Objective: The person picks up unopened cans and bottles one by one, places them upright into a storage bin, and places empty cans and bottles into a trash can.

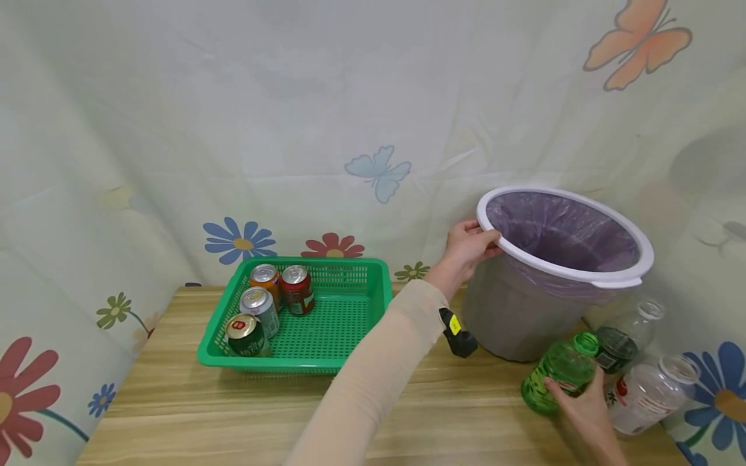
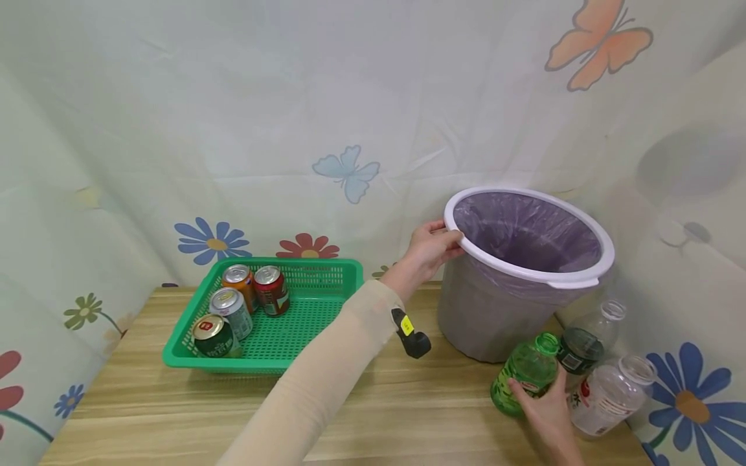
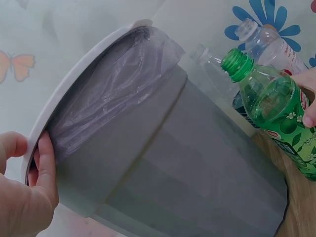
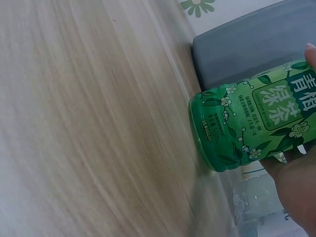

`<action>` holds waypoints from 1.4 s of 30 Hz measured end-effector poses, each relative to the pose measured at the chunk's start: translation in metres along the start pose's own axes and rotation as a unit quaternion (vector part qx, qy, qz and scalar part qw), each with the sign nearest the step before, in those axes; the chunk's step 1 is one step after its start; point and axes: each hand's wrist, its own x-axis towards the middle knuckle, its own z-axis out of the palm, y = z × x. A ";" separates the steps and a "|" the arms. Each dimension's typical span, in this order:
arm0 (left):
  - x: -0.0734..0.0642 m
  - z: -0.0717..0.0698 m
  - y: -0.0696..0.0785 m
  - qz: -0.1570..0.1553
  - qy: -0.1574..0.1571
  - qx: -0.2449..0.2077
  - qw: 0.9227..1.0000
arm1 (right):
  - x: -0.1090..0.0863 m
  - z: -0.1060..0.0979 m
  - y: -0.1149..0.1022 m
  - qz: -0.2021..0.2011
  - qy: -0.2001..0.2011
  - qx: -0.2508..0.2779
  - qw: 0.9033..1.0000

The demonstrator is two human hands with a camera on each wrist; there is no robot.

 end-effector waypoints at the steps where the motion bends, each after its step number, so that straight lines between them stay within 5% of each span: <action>1: 0.000 0.000 0.000 0.000 0.000 0.000 1.000 | 0.000 0.000 0.000 0.000 0.003 0.000 1.000; 35: 0.000 0.000 0.000 -0.001 0.002 0.000 1.000 | -0.004 -0.015 -0.019 -0.040 0.040 -0.036 0.998; 42: 0.000 0.001 0.000 0.000 0.003 0.000 1.000 | -0.001 -0.018 -0.034 -0.089 0.096 -0.027 0.991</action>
